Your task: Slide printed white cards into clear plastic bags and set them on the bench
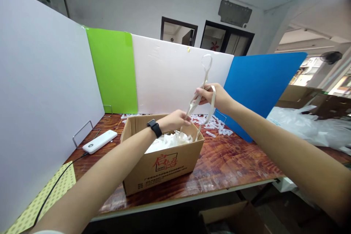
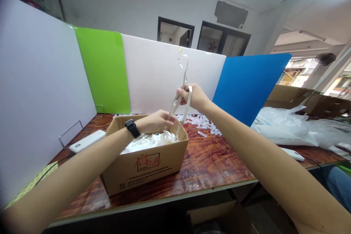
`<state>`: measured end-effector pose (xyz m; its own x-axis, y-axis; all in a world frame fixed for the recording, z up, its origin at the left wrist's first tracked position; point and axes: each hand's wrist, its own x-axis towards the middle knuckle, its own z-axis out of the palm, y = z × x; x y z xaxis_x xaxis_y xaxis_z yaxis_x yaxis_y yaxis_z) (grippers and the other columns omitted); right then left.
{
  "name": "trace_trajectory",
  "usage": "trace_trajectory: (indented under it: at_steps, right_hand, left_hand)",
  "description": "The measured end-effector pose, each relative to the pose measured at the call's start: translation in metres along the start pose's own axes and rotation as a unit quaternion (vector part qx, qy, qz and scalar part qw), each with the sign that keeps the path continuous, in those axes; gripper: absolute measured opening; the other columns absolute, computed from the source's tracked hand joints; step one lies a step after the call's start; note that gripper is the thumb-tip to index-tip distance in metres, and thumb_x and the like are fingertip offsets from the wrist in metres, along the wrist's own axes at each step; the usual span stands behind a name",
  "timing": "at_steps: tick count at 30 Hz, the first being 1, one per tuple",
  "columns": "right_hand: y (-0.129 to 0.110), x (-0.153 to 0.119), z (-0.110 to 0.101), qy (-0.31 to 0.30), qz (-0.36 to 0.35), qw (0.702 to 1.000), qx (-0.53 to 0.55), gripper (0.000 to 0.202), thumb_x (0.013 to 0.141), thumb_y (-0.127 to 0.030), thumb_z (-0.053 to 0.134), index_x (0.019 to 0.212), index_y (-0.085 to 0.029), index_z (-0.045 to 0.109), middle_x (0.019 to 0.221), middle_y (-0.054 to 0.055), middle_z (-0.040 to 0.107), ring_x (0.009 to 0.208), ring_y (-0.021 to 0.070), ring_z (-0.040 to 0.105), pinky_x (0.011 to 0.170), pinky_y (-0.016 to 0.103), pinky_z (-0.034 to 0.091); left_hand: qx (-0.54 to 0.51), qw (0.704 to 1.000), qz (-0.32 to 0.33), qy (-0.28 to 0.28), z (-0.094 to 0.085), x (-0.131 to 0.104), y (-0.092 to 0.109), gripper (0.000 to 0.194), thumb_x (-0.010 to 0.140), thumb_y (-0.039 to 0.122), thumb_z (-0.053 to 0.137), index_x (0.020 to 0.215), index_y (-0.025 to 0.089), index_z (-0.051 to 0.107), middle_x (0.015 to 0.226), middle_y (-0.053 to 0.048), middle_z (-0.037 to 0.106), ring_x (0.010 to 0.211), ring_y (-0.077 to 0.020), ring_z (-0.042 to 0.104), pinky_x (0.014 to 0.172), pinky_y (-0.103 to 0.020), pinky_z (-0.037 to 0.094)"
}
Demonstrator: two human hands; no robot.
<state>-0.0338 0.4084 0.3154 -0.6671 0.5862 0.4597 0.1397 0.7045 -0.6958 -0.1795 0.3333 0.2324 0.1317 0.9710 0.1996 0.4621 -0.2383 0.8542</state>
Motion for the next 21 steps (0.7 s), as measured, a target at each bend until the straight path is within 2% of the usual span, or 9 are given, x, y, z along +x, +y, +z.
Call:
trace_trajectory:
  at_steps: [2, 4, 11, 16, 21]
  right_hand:
    - [-0.006, 0.0, -0.006, 0.024, 0.009, 0.999, 0.035, 0.02, 0.085, -0.021, 0.052, 0.072, -0.01, 0.061, 0.067, 0.009, 0.068, 0.059, 0.0156, 0.066, 0.057, 0.027, 0.056]
    - [-0.01, 0.001, -0.014, 0.05, 0.012, 0.997, 0.061, 0.017, 0.084, -0.018, 0.053, 0.071, -0.01, 0.061, 0.063, 0.008, 0.067, 0.057, 0.0149, 0.065, 0.055, 0.025, 0.056]
    - [-0.006, 0.002, -0.059, 0.187, 0.027, 0.979, 0.079, 0.02, 0.084, -0.01, 0.051, 0.067, -0.01, 0.06, 0.058, 0.005, 0.065, 0.052, 0.0137, 0.064, 0.052, 0.025, 0.055]
    - [0.002, -0.006, -0.081, 0.222, 0.045, 0.97, 0.087, 0.02, 0.085, -0.009, 0.049, 0.067, -0.01, 0.059, 0.057, 0.003, 0.064, 0.051, 0.0129, 0.063, 0.05, 0.024, 0.054]
    - [0.013, -0.017, -0.1, 0.267, 0.054, 0.957, 0.095, 0.019, 0.085, -0.012, 0.05, 0.069, -0.011, 0.059, 0.059, 0.003, 0.064, 0.056, 0.014, 0.064, 0.053, 0.025, 0.055]
  left_hand:
    - [0.036, 0.999, -0.032, -0.011, 0.007, 0.002, -0.013, 0.012, 0.074, 0.023, 0.062, 0.076, 0.011, 0.064, 0.065, -0.001, 0.062, 0.06, -0.014, 0.056, 0.061, -0.031, 0.045]
    - [0.07, 0.996, -0.054, -0.025, 0.01, 0.002, -0.023, 0.016, 0.079, 0.028, 0.059, 0.075, 0.012, 0.062, 0.066, 0.0, 0.061, 0.061, -0.0129, 0.057, 0.061, -0.03, 0.046]
    - [0.113, 0.985, -0.12, -0.044, 0.005, 0.006, -0.048, 0.023, 0.085, 0.034, 0.051, 0.091, 0.013, 0.059, 0.084, -0.003, 0.063, 0.07, -0.0135, 0.061, 0.065, -0.032, 0.051]
    - [0.114, 0.983, -0.14, -0.037, -0.011, 0.0, -0.056, 0.025, 0.085, 0.035, 0.052, 0.078, 0.012, 0.06, 0.07, 0.001, 0.062, 0.061, -0.0113, 0.059, 0.06, -0.029, 0.05]
    - [0.092, 0.984, -0.142, 0.049, -0.04, -0.014, -0.058, 0.033, 0.082, 0.034, 0.053, 0.056, 0.014, 0.053, 0.048, 0.005, 0.054, 0.045, -0.0095, 0.052, 0.051, -0.026, 0.044]
